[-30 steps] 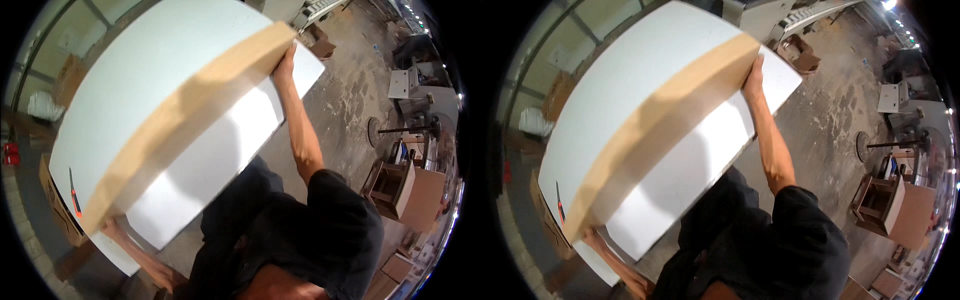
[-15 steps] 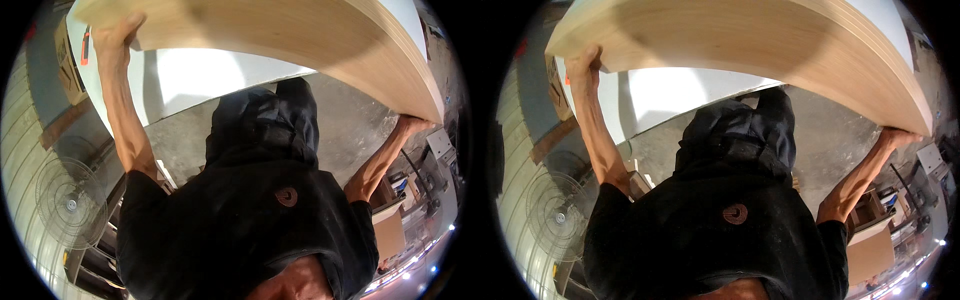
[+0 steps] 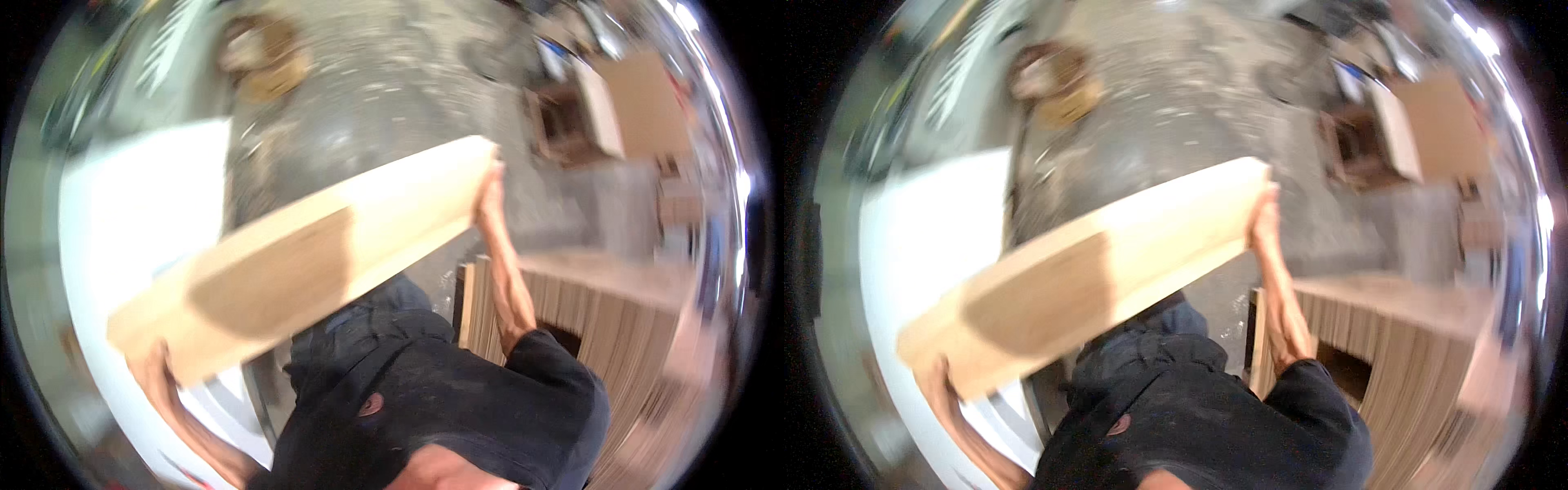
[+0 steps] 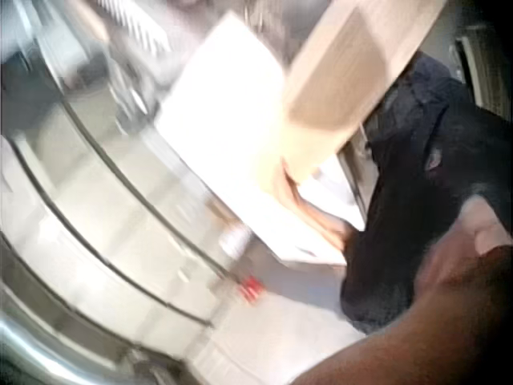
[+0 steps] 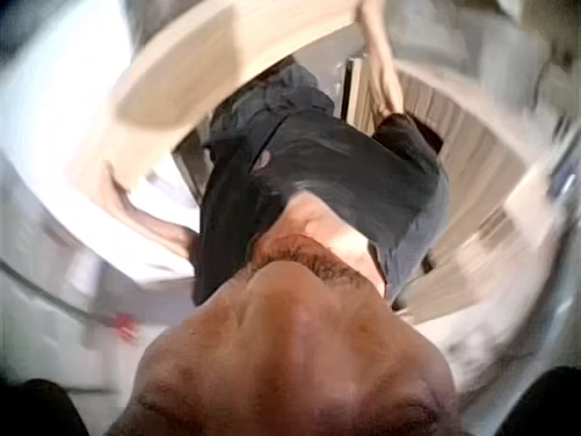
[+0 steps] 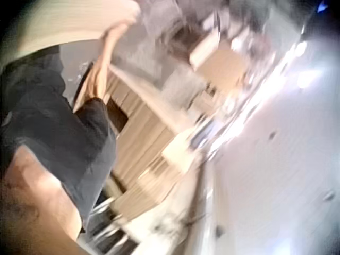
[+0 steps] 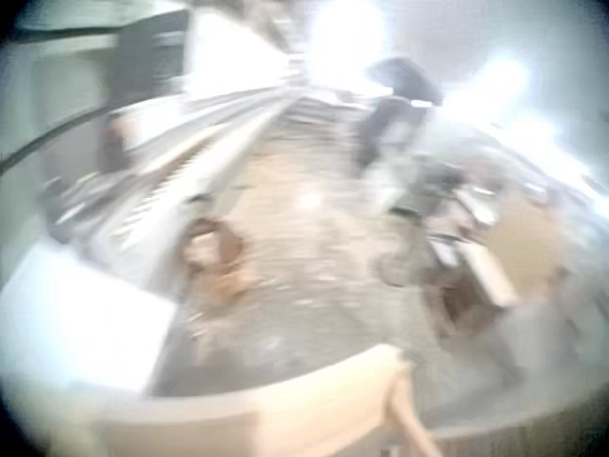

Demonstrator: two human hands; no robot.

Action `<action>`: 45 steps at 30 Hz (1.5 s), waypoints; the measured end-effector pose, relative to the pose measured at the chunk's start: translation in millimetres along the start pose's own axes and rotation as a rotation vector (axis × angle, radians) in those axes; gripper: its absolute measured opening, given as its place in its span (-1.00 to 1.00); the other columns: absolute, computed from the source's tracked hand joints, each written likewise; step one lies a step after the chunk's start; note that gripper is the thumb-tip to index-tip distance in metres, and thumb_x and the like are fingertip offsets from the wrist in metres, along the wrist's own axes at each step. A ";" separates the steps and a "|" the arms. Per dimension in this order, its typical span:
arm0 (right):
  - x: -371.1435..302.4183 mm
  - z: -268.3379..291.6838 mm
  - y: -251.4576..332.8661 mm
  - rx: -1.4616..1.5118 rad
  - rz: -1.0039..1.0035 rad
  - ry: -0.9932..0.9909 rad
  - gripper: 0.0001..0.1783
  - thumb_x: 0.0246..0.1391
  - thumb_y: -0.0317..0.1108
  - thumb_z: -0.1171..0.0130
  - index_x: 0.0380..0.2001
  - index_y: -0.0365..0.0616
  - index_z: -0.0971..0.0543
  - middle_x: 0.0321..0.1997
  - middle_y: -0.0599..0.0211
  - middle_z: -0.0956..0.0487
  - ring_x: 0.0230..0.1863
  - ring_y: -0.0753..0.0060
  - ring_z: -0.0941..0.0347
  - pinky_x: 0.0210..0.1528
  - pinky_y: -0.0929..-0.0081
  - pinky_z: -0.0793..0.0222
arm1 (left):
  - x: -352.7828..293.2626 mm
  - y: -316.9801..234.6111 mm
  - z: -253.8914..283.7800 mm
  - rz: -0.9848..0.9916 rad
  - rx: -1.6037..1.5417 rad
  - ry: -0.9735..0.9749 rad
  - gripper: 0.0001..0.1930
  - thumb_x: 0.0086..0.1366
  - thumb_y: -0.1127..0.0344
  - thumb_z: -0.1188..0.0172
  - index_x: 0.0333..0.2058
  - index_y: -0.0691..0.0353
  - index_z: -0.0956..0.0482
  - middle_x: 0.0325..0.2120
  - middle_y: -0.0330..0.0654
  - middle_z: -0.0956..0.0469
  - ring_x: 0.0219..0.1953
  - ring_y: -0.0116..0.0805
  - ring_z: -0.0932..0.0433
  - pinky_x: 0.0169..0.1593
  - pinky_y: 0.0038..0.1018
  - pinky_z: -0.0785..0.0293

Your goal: The person moves wooden planks from a white table and stacks them on top of a larger wooden structure in a workshop environment, handling one plank at a time.

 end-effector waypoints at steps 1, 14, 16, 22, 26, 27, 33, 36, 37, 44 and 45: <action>37.0 26.8 -34.2 -0.133 0.036 -0.001 -0.08 0.20 0.33 0.50 0.18 -0.37 -0.26 0.24 -0.10 -0.28 0.28 0.11 -0.13 0.29 0.28 -0.01 | 9.5 -1.6 -3.8 0.049 0.057 -0.063 -0.29 0.03 0.25 -0.32 0.11 0.46 -0.24 -0.02 0.04 -0.42 -0.03 -0.17 -0.44 0.06 -0.31 -0.38; 42.8 239.6 35.4 -0.211 -0.071 -0.756 0.02 0.14 0.37 0.56 -0.26 -0.52 -0.50 -0.24 -0.45 -0.49 -0.07 -0.34 -0.37 0.05 0.12 -0.19 | 189.1 -89.1 -425.4 -0.077 0.090 0.713 -0.18 0.02 0.09 -0.34 0.15 0.38 -0.16 0.04 0.02 -0.34 0.05 -0.14 -0.37 0.12 -0.23 -0.31; 38.7 264.8 67.4 -0.188 -0.028 -0.863 0.01 0.14 0.38 0.57 -0.26 -0.49 -0.50 -0.27 -0.43 -0.50 -0.09 -0.32 -0.38 0.04 0.11 -0.19 | 207.2 -105.9 -494.8 -0.101 0.093 0.797 -0.18 0.03 0.07 -0.33 0.16 0.37 -0.16 0.05 0.02 -0.33 0.05 -0.14 -0.36 0.12 -0.22 -0.31; 13.7 336.6 144.2 -0.264 0.004 -1.123 0.05 0.12 0.43 0.61 -0.28 -0.44 -0.54 -0.37 -0.34 -0.54 -0.15 -0.16 -0.46 -0.04 0.05 -0.27 | 256.2 -153.5 -688.0 -0.171 0.094 1.042 -0.19 0.06 0.03 -0.30 0.17 0.33 -0.16 0.07 -0.01 -0.32 0.07 -0.15 -0.35 0.12 -0.22 -0.31; -41.0 360.1 216.9 -0.403 0.036 -1.423 0.07 0.11 0.44 0.61 -0.30 -0.42 -0.58 -0.39 -0.35 -0.54 -0.14 -0.12 -0.47 -0.03 0.07 -0.30 | 260.9 -170.9 -818.4 -0.184 0.017 1.215 -0.20 0.08 0.00 -0.27 0.18 0.31 -0.16 0.08 -0.02 -0.31 0.08 -0.15 -0.35 0.13 -0.22 -0.31; -53.9 362.0 229.0 -0.369 0.041 -1.458 0.07 0.10 0.45 0.60 -0.26 -0.41 -0.57 -0.34 -0.31 -0.55 -0.10 -0.06 -0.46 0.01 0.12 -0.30 | 261.3 -173.0 -845.3 -0.186 -0.005 1.246 -0.20 0.08 -0.01 -0.27 0.18 0.30 -0.16 0.09 -0.03 -0.31 0.09 -0.15 -0.34 0.13 -0.22 -0.31; -142.5 346.4 300.2 -0.369 0.335 -1.836 -0.15 0.25 0.25 0.48 0.12 -0.38 -0.32 0.14 0.02 -0.38 0.16 0.22 -0.26 0.25 0.39 -0.08 | 204.1 -173.0 -1021.3 -0.172 -0.242 1.490 -0.21 0.11 -0.06 -0.23 0.19 0.26 -0.16 0.11 -0.05 -0.30 0.11 -0.16 -0.33 0.13 -0.21 -0.32; -201.9 343.7 297.9 -0.350 0.500 -2.031 -0.21 0.27 0.22 0.46 0.25 -0.26 -0.14 0.26 0.07 -0.25 0.27 0.23 -0.15 0.29 0.40 -0.04 | 131.1 -180.5 -1105.1 -0.139 -0.390 1.668 -0.22 0.13 -0.08 -0.22 0.20 0.24 -0.16 0.12 -0.06 -0.29 0.12 -0.16 -0.33 0.13 -0.21 -0.32; -213.9 344.7 299.5 -0.271 0.584 -2.067 -0.23 0.28 0.20 0.45 0.24 -0.26 -0.16 0.25 0.10 -0.26 0.25 0.25 -0.17 0.29 0.39 -0.04 | 100.1 -191.8 -1127.1 -0.126 -0.418 1.722 -0.19 0.10 -0.13 -0.24 0.20 0.19 -0.16 0.14 -0.09 -0.26 0.13 -0.15 -0.30 0.13 -0.16 -0.33; -267.2 381.9 365.2 -0.513 0.784 -2.386 -0.33 0.31 0.12 0.41 0.14 -0.26 -0.27 0.16 0.14 -0.34 0.15 0.32 -0.25 0.21 0.43 -0.13 | -125.2 -280.0 -1258.6 -0.149 -0.727 2.087 -0.20 0.09 -0.16 -0.24 0.20 0.09 -0.16 0.12 -0.23 -0.30 0.12 -0.21 -0.32 0.13 -0.16 -0.33; -274.3 392.2 377.1 -0.538 0.797 -2.413 -0.37 0.32 0.08 0.42 0.11 -0.25 -0.30 0.11 0.13 -0.37 0.11 0.32 -0.29 0.18 0.42 -0.17 | -160.7 -292.6 -1279.6 -0.023 -0.677 2.083 -0.24 0.11 -0.16 -0.23 0.18 0.09 -0.19 0.12 -0.24 -0.30 0.12 -0.22 -0.32 0.14 -0.17 -0.32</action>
Point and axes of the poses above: each hand's wrist, its own x-axis towards the middle knuckle, its own z-axis out of the back of the hand, y = z × x, the point moved 7 cm from there along x, towards the middle knuckle
